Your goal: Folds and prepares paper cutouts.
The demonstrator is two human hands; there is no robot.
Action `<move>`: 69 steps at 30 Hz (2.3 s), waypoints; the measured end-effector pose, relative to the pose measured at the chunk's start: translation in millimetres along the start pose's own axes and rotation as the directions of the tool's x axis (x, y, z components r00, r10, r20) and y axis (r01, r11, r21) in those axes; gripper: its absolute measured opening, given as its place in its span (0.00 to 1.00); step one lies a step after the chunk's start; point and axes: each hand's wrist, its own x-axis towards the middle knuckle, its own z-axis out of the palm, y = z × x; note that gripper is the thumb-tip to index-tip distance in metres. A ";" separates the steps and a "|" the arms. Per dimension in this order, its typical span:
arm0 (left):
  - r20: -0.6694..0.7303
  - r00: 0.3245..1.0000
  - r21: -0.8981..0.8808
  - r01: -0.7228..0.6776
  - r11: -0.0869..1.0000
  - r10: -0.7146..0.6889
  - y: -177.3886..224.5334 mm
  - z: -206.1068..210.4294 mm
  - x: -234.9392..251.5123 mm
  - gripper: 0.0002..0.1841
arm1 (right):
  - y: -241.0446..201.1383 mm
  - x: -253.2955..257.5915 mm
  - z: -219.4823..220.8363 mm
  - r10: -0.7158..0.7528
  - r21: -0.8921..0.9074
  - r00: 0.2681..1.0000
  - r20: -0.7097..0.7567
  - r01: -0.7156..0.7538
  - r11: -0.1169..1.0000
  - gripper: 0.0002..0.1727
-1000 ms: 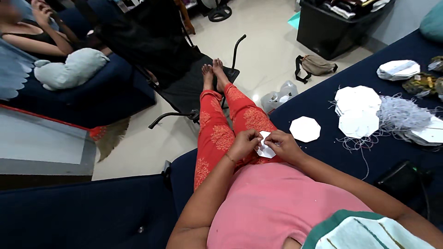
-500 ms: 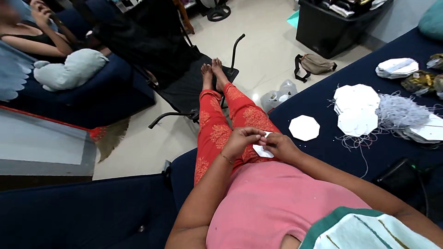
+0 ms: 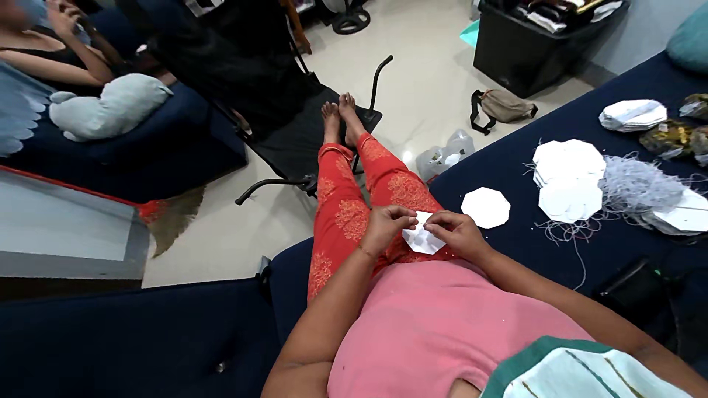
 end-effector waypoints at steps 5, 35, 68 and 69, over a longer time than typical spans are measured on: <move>0.020 0.979 0.115 -0.203 0.972 0.202 -11.5 -0.5 1.1 0.04 | 0.7 -0.4 2.0 -0.011 0.012 1.000 -0.018 0.012 1.000 0.10; 0.083 0.992 -0.047 -0.086 0.995 0.090 -15.9 8.8 5.4 0.05 | 1.2 -1.1 8.1 0.035 0.031 0.999 -0.035 -0.034 0.999 0.10; 0.325 0.945 0.250 -0.102 0.963 0.016 -6.7 7.9 14.4 0.08 | -3.0 5.1 -12.3 -0.356 -0.450 0.927 0.117 0.369 0.813 0.09; 0.307 0.951 0.204 -0.099 0.974 0.032 -10.3 7.8 15.1 0.08 | -1.2 3.8 -11.2 -0.298 -0.406 0.953 0.063 0.297 0.864 0.09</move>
